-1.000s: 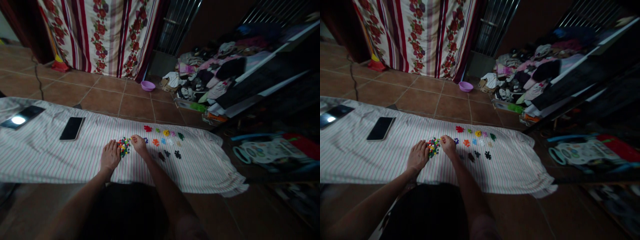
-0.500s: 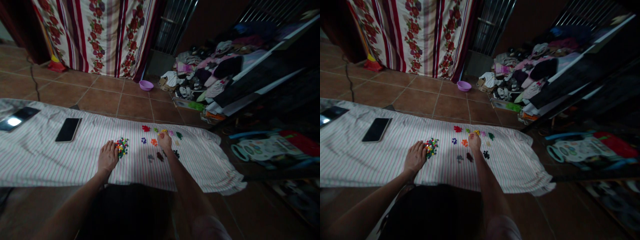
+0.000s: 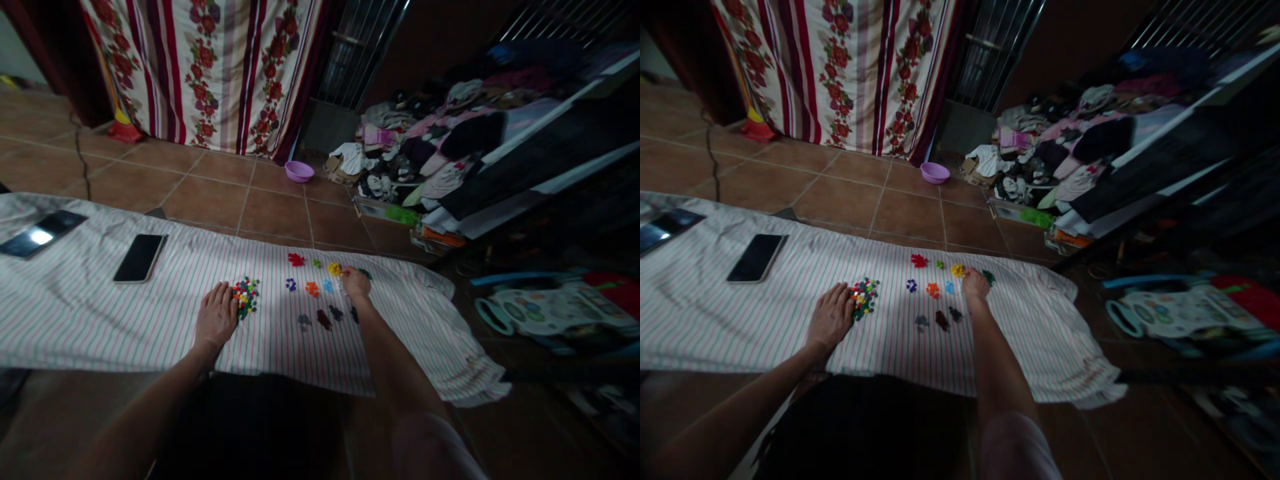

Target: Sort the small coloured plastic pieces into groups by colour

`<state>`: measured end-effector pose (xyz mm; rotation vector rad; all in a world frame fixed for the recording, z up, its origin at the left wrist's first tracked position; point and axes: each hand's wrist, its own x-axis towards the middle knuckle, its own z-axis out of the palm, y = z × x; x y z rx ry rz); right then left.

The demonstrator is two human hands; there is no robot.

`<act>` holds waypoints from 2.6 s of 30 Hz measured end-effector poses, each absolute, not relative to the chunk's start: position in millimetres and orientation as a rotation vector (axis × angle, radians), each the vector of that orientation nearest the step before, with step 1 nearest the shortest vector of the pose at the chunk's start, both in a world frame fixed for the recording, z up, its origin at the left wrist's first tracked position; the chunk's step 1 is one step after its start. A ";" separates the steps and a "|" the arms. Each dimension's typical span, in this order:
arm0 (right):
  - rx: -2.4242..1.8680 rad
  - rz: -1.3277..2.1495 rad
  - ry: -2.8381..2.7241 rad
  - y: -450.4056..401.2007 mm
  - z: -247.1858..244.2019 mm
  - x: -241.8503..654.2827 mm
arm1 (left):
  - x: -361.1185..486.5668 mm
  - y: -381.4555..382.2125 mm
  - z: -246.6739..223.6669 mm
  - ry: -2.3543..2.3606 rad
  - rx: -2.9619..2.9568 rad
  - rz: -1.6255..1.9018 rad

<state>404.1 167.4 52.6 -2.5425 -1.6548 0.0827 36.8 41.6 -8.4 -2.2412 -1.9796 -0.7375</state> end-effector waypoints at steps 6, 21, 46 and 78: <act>-2.595 0.093 -1.700 177.5 47.8 402.3 | 36.5 40.8 -7.0 -1.994 -2.252 -0.722; -2.509 0.087 -1.732 170.4 46.1 403.7 | 37.2 41.4 -7.4 -1.999 -2.236 -0.734; -1.446 0.434 -2.102 119.6 22.4 231.6 | 34.6 45.4 -17.7 -2.006 -2.207 -0.860; -1.310 0.508 -2.080 88.3 9.2 182.6 | 34.9 43.8 -14.9 -2.016 -2.244 -0.837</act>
